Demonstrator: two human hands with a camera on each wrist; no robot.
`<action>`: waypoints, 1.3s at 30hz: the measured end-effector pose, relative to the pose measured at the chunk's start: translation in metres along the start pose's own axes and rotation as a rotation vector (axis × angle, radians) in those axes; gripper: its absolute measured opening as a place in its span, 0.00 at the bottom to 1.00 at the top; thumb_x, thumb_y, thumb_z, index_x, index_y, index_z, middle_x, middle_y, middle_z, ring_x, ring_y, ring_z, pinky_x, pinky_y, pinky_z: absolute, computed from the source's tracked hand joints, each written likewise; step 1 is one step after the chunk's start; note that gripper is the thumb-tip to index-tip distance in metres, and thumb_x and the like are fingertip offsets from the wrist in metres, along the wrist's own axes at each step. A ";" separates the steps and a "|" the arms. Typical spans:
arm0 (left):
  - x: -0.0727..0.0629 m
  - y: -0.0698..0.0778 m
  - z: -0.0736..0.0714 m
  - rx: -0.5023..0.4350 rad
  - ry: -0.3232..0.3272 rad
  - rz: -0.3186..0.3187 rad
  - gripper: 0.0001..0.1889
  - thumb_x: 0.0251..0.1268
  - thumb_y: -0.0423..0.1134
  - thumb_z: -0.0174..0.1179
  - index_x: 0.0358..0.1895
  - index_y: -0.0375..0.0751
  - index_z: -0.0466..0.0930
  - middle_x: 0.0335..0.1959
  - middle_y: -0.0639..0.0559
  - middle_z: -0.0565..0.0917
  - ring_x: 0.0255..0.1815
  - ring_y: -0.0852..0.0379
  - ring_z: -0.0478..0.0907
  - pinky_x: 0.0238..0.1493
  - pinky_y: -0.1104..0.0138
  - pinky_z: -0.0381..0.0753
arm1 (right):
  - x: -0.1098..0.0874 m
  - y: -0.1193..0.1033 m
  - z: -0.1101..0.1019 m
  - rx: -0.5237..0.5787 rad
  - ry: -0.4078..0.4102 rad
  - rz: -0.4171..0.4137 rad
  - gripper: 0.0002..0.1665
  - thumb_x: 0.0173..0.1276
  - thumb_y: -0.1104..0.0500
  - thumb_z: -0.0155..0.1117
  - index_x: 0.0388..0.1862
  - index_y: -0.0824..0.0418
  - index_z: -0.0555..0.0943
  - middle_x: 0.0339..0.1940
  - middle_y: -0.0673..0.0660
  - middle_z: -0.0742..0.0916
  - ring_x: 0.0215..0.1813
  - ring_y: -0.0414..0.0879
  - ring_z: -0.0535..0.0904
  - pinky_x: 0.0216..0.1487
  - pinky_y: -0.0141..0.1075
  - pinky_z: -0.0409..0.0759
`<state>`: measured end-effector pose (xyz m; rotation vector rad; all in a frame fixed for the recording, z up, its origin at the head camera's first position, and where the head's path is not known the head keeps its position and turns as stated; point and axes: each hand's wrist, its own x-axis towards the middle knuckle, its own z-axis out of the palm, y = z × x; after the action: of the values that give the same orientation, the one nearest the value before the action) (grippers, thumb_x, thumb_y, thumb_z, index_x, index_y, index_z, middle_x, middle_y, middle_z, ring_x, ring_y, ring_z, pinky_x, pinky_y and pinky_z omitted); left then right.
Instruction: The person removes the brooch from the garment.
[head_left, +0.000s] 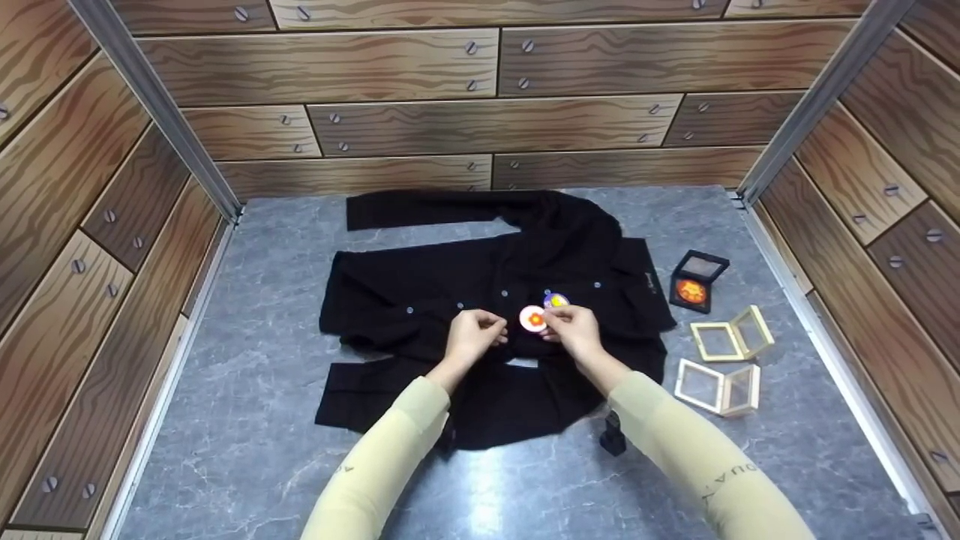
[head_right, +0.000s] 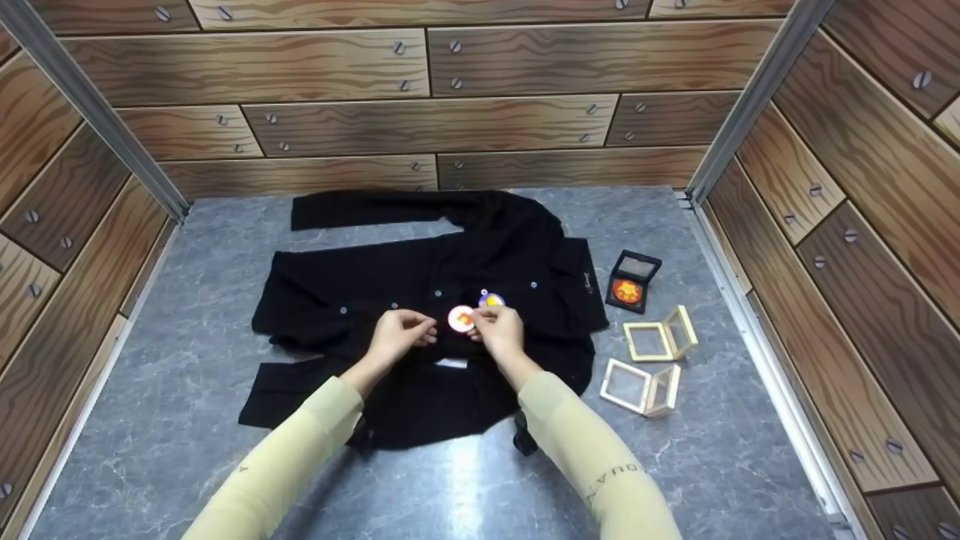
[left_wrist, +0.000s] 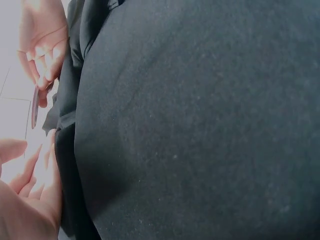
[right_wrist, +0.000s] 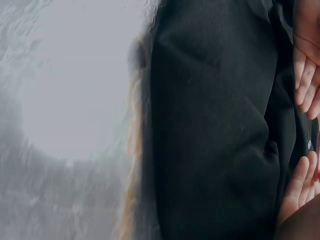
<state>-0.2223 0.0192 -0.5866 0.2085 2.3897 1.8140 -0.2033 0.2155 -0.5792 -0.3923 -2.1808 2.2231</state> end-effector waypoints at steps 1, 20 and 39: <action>0.000 0.000 0.001 -0.003 -0.004 -0.002 0.08 0.70 0.27 0.65 0.40 0.23 0.90 0.33 0.31 0.92 0.29 0.46 0.93 0.30 0.71 0.89 | 0.000 0.000 -0.002 0.002 0.005 0.000 0.16 0.74 0.73 0.62 0.52 0.90 0.78 0.22 0.51 0.88 0.19 0.34 0.82 0.25 0.24 0.83; -0.002 0.001 0.014 0.019 -0.042 -0.009 0.07 0.69 0.28 0.66 0.40 0.24 0.90 0.33 0.32 0.92 0.31 0.43 0.93 0.29 0.73 0.88 | -0.001 0.004 -0.031 -0.009 0.045 0.032 0.17 0.74 0.72 0.63 0.53 0.88 0.78 0.23 0.52 0.89 0.21 0.35 0.84 0.29 0.26 0.86; -0.003 0.007 0.026 0.093 -0.018 0.030 0.06 0.68 0.29 0.67 0.40 0.29 0.92 0.32 0.38 0.93 0.32 0.44 0.93 0.29 0.76 0.85 | -0.003 0.009 -0.056 -0.045 0.099 0.023 0.16 0.75 0.73 0.61 0.53 0.88 0.78 0.23 0.50 0.88 0.21 0.33 0.83 0.28 0.24 0.85</action>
<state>-0.2145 0.0451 -0.5866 0.2698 2.4738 1.7072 -0.1889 0.2695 -0.5872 -0.5191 -2.1905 2.1200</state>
